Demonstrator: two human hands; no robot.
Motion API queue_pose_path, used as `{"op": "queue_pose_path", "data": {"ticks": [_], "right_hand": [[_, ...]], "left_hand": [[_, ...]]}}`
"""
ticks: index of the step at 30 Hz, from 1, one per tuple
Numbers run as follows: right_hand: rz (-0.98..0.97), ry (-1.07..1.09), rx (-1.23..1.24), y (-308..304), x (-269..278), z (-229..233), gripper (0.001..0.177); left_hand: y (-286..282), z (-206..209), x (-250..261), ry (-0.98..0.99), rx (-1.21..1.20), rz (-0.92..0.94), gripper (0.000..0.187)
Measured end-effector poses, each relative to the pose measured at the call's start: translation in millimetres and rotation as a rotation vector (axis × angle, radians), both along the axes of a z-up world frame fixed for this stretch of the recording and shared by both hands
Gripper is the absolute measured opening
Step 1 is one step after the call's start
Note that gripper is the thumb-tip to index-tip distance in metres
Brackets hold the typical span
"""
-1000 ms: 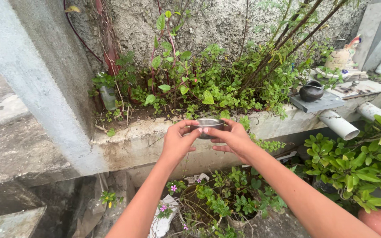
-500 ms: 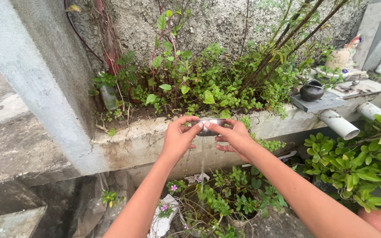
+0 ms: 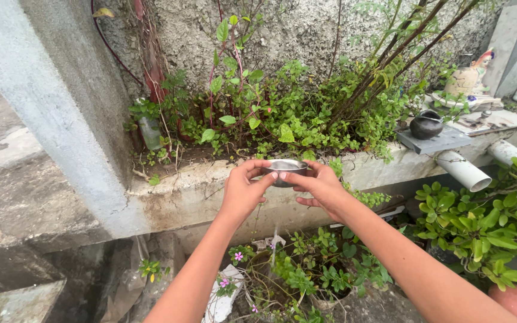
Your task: The person washes a metal bowl by dipping it into a bucket of water and rubbing the inside surface by hand. They then pour water from the bowl over nearby plants.
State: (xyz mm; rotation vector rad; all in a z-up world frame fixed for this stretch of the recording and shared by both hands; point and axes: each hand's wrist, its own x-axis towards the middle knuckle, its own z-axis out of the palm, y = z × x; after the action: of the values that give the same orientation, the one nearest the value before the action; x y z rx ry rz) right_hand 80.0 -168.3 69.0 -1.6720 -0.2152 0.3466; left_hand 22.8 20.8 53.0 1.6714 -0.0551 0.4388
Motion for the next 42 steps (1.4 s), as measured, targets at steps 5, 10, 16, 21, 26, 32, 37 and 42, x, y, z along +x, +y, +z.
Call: {"op": "queue_pose_path", "data": {"ticks": [5, 10, 16, 21, 26, 32, 37, 42], "right_hand": [[-0.006, -0.007, 0.008, 0.8, -3.2, 3.0, 0.095], [-0.016, -0.014, -0.006, 0.4, -9.0, 8.9, 0.096], [-0.017, -0.038, 0.023, 0.2, -14.5, 8.8, 0.091], [-0.011, -0.069, 0.024, 0.0, -19.3, 9.3, 0.088], [-0.015, -0.062, 0.035, -1.8, -24.6, 8.8, 0.088], [0.006, -0.091, 0.036, -4.9, -30.3, 6.3, 0.089], [-0.006, -0.091, 0.039, -6.4, -33.8, 2.4, 0.099], [0.012, -0.081, 0.039, -8.8, -38.7, -0.5, 0.101]], "left_hand": [[-1.8, 1.8, -3.4, 0.03, 0.024, 0.034, 0.04], [-4.5, 7.6, -9.4, 0.048, 0.037, 0.044, 0.051], [-9.3, 8.9, -14.9, 0.052, 0.005, 0.094, 0.074], [-11.8, 8.4, -26.0, 0.016, 0.003, 0.1, 0.073], [-13.3, 9.3, -32.1, 0.04, 0.014, 0.107, 0.072], [-15.3, -1.5, -32.3, 0.009, -0.08, 0.09, 0.072], [-18.1, -10.4, -34.4, 0.037, -0.119, 0.083, 0.071], [-19.9, -13.0, -39.7, 0.079, -0.104, 0.083, 0.072]]}}
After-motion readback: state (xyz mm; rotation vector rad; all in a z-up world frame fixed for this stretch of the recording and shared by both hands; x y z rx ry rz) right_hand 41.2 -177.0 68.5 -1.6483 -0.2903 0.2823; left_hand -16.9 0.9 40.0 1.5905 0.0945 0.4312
